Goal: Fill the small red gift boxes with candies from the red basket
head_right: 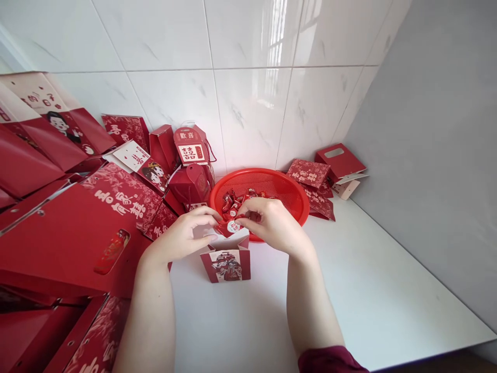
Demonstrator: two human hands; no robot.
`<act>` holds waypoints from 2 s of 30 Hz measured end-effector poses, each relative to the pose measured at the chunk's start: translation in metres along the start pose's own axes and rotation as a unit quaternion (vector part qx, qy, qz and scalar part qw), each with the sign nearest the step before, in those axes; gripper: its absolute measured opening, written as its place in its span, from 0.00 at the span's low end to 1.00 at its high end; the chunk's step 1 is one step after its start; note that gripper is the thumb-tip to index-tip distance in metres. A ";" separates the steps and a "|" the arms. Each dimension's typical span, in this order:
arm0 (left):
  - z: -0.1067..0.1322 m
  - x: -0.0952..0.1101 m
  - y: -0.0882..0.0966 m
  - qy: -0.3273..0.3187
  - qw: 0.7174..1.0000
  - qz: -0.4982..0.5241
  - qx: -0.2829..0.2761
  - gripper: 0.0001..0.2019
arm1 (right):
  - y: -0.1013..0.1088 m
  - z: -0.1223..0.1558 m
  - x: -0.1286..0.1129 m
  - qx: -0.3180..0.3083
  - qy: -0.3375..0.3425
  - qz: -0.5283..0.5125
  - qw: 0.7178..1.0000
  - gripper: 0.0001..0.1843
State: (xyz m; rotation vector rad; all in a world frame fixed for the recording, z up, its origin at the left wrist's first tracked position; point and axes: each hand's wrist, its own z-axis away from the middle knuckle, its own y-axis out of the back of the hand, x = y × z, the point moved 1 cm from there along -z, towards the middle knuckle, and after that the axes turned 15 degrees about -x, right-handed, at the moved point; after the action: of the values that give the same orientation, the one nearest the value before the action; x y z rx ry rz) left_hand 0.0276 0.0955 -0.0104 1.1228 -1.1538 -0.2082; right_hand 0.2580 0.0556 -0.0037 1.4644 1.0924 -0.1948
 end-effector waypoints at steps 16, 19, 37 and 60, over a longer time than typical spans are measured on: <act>0.002 -0.015 -0.010 0.041 0.993 0.024 -0.109 0.27 | -0.015 -0.006 -0.012 -0.054 -0.009 0.007 0.998 0.04; 0.002 -0.013 -0.008 0.046 0.992 0.024 -0.112 0.26 | -0.019 -0.009 -0.014 -0.080 -0.006 0.008 0.997 0.06; -0.002 0.038 -0.044 0.077 0.982 -0.042 -0.165 0.18 | -0.020 0.044 -0.003 -0.093 -0.028 0.022 0.995 0.06; 0.136 0.076 -0.123 -0.019 0.997 -0.023 0.074 0.23 | -0.075 0.144 -0.079 -0.240 -0.103 0.146 0.954 0.11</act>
State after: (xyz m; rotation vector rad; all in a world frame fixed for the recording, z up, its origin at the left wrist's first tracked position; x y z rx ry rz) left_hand 0.0008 -0.0932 -0.0653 1.2806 -1.1931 -0.1828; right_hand 0.2300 -0.1193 -0.0369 1.1172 0.6801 0.1207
